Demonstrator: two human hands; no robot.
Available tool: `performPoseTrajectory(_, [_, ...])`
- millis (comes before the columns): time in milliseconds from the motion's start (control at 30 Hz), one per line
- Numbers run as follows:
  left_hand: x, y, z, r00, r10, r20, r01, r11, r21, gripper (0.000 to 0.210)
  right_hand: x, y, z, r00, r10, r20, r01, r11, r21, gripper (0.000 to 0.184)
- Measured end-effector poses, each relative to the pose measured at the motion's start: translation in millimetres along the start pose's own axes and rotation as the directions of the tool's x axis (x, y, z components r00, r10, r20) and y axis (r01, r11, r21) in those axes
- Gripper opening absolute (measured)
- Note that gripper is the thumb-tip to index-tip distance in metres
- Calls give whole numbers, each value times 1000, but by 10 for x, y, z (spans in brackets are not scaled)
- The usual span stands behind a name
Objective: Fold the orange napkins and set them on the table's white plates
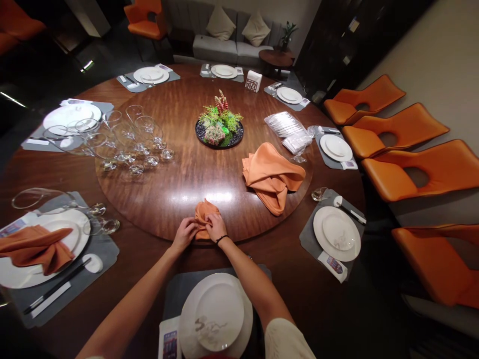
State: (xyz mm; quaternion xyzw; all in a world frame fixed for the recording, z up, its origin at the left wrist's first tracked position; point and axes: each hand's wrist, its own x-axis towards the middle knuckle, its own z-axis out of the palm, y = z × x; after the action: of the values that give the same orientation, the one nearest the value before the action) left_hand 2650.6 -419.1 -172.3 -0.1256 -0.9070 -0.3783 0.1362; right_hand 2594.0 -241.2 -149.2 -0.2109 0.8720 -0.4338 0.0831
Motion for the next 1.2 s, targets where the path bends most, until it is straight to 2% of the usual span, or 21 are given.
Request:
performPoseTrajectory(67, [0,-16,15,996,38,-78,-39,999,-11,11,2,-23,2,999,-25,23,25,1000,-4,15])
performPoseTrajectory(100, [21,-18,2,996,55,-72,-56,998,-14,11,-8,-38,-12,998,-44,42,45,999,-16,14])
performPoseTrajectory(200, [127,-7,-98,992,97,84,-94,995,-34,14,-60,-73,-101,989,-100,111,107,992,-61,11])
performPoseTrajectory(267, [196,1,-173,981,102,165,-95,994,-52,18,-97,-64,-175,977,-143,158,154,986,-63,17])
performPoseTrajectory(333, [241,5,-223,980,81,182,-72,996,-54,21,-130,-17,-227,962,-197,189,205,979,-20,26])
performPoseTrajectory(400, [269,15,-243,982,6,190,6,998,-65,21,-161,55,-240,960,-220,173,215,976,47,27])
performPoseTrajectory(500, [304,57,-245,958,-173,229,203,972,-116,20,-204,155,-189,982,-160,96,150,983,104,20])
performPoseTrajectory(567, [329,95,-249,940,-238,244,277,950,-140,19,-221,188,-138,991,-120,59,113,988,109,16])
performPoseTrajectory(700, [362,130,-271,938,-248,244,286,949,-132,21,-205,185,-95,995,-98,31,93,987,131,10])
performPoseTrajectory(800, [377,117,-275,894,-304,330,362,923,-131,22,-166,162,-123,995,-81,55,73,987,143,10])
performPoseTrajectory(867, [392,112,-269,873,-342,346,405,905,-127,21,-143,149,-146,994,-68,84,56,989,134,11])
performPoseTrajectory(933, [409,117,-262,889,-343,301,392,912,-119,19,-128,140,-156,992,-60,112,46,991,127,15])
performPoseTrajectory(1000, [419,130,-260,915,-322,242,354,930,-102,19,-121,134,-147,990,-41,135,26,993,116,28])
performPoseTrajectory(1100, [420,149,-268,904,-345,254,379,920,-99,20,-115,119,-115,985,12,174,-19,999,34,40])
performPoseTrajectory(1200, [422,146,-271,865,-379,328,435,893,-115,22,-96,91,-101,972,40,231,-22,997,-78,24])
